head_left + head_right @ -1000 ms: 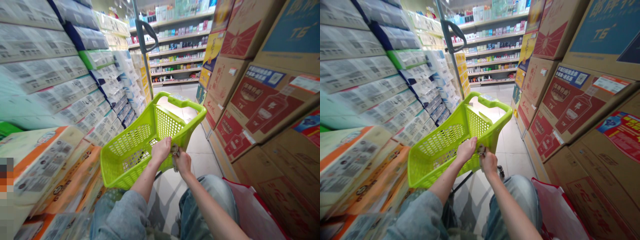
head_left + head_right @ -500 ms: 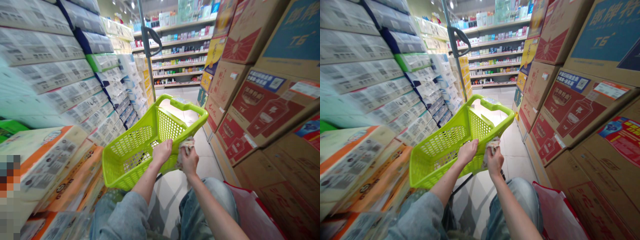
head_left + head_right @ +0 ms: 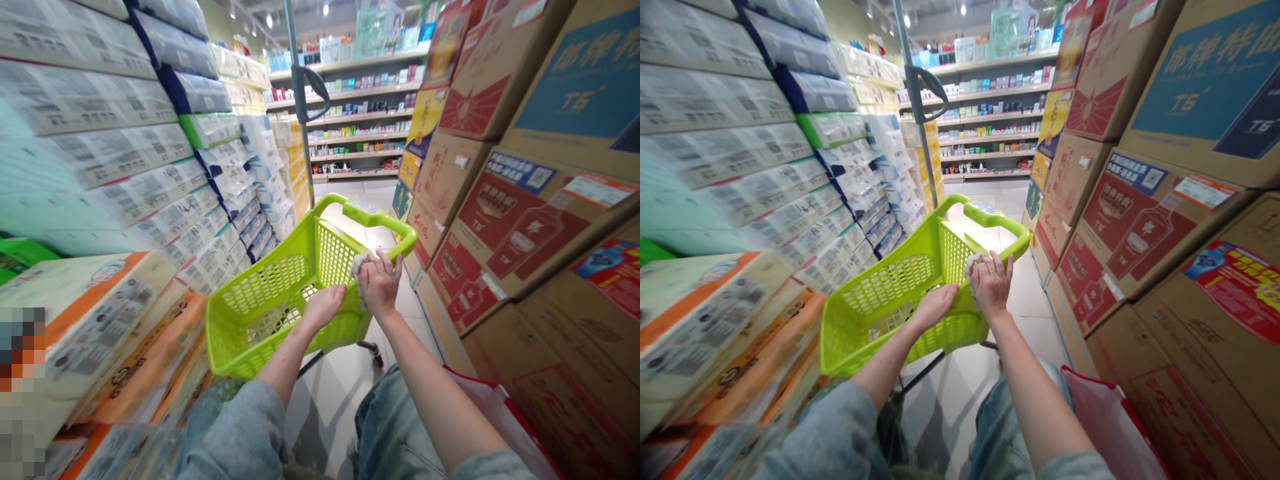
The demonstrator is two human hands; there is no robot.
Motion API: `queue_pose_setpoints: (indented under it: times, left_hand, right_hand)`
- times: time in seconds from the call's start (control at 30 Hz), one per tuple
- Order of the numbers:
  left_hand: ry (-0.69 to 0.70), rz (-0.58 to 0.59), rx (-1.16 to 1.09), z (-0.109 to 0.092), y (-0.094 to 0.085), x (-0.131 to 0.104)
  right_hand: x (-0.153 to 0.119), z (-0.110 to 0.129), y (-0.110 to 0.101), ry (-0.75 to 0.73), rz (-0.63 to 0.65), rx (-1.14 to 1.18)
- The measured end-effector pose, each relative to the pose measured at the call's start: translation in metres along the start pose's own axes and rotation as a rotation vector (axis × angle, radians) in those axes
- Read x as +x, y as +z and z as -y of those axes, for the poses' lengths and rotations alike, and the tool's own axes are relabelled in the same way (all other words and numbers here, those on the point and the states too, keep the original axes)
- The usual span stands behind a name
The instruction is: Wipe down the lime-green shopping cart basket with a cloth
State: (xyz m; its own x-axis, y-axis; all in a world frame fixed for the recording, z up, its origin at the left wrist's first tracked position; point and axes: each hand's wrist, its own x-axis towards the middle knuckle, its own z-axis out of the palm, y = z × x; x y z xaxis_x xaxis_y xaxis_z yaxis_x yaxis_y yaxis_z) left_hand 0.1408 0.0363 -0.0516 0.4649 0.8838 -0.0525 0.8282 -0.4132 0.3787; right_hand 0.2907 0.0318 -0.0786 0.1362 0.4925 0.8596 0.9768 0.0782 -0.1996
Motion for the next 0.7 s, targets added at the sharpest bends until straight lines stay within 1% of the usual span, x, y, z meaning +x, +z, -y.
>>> queue_pose_setpoints:
  times: [0.1, 0.17, 0.2, 0.3, 0.37, 0.43, 0.5, 0.6, 0.7]
  left_hand:
    - [0.061, 0.039, 0.093, 0.017, -0.004, -0.009]
    - [0.06, 0.05, 0.198, 0.037, -0.007, -0.021]
    - [0.048, 0.075, 0.226, 0.049, -0.009, -0.028]
    - [0.017, 0.19, 0.199, 0.082, -0.011, -0.045]
    - [-0.009, 0.214, 0.169, 0.096, -0.011, -0.051]
    - [-0.022, 0.197, 0.13, 0.1, -0.011, -0.051]
    - [-0.021, 0.193, 0.078, 0.098, -0.01, -0.048]
    - [-0.012, 0.224, -0.018, 0.091, -0.01, -0.044]
    - [-0.019, 0.215, -0.096, 0.086, -0.009, -0.043]
  right_hand:
    - [0.001, -0.004, 0.0, -0.006, 0.017, 0.012]
    - [0.003, -0.006, 0.002, 0.007, 0.027, 0.028]
    - [0.004, -0.008, 0.003, 0.014, 0.032, 0.039]
    - [0.008, -0.013, 0.006, 0.022, 0.063, 0.07]
    - [0.01, -0.013, 0.007, 0.04, 0.077, 0.076]
    - [0.011, -0.009, 0.006, 0.056, 0.089, 0.06]
    - [0.007, 0.003, 0.005, 0.026, 0.129, 0.048]
    - [-0.011, 0.031, 0.005, -0.059, 0.216, 0.086]
    - [-0.03, 0.057, 0.008, -0.08, 0.245, 0.146]
